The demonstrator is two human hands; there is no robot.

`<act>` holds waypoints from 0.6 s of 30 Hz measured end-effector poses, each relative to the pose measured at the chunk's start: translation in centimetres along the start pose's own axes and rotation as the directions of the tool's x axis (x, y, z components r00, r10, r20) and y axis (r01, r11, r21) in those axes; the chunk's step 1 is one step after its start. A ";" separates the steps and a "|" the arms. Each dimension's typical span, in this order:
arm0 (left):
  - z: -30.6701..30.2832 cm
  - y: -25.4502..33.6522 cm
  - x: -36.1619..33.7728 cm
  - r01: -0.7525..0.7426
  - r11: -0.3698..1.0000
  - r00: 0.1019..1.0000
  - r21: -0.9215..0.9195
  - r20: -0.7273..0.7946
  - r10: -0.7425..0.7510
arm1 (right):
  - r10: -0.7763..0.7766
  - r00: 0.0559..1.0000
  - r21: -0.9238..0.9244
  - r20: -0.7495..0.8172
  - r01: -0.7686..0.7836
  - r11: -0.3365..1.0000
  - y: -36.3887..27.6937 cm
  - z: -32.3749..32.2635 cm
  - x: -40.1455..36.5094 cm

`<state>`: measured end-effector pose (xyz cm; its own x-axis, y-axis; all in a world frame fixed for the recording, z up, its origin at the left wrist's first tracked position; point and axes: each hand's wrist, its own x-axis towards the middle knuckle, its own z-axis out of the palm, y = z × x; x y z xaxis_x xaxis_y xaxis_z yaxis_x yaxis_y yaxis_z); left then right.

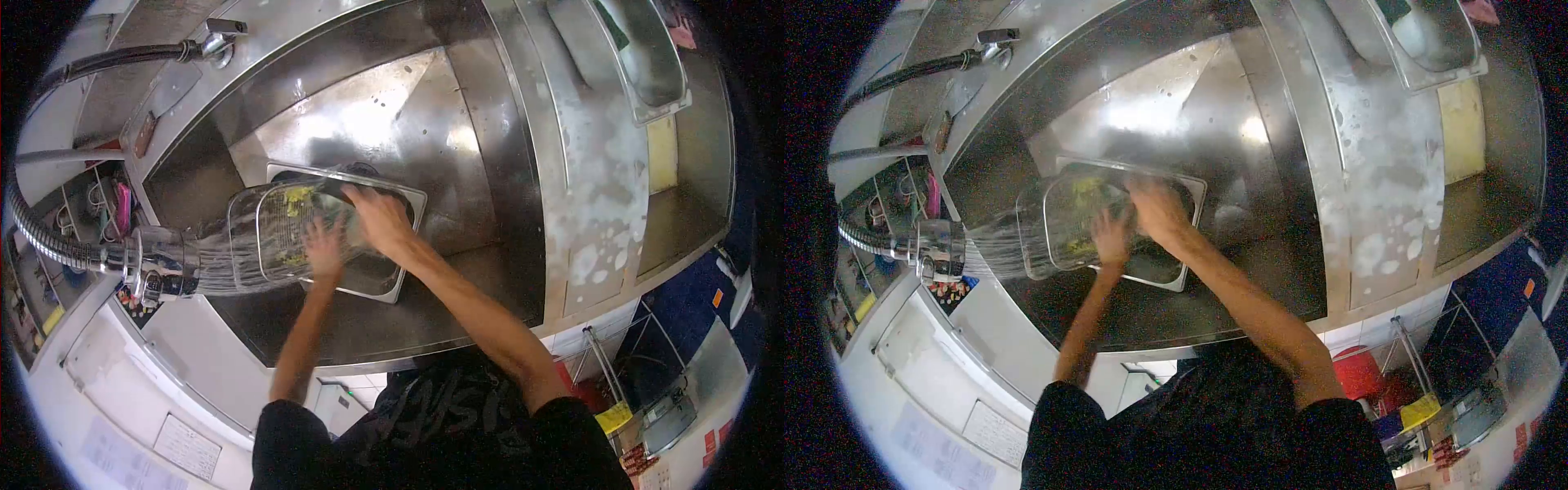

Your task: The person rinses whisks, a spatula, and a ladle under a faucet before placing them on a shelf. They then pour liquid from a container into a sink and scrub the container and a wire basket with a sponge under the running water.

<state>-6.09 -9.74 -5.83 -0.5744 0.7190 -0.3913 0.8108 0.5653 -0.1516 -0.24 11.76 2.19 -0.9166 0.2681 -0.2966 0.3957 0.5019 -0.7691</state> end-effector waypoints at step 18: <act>-4.9 11.3 -2.1 0.439 0.092 0.892 -0.894 0.421 -0.165 | 0.032 0.977 -0.034 -0.211 -0.040 0.999 6.1 4.3 -0.3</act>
<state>3.73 -2.86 -2.25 -0.5987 0.3778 -0.7063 -0.2777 0.7292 0.6254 2.19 11.19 -4.87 -0.8708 0.4512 -0.1952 0.4339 0.5186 -0.7367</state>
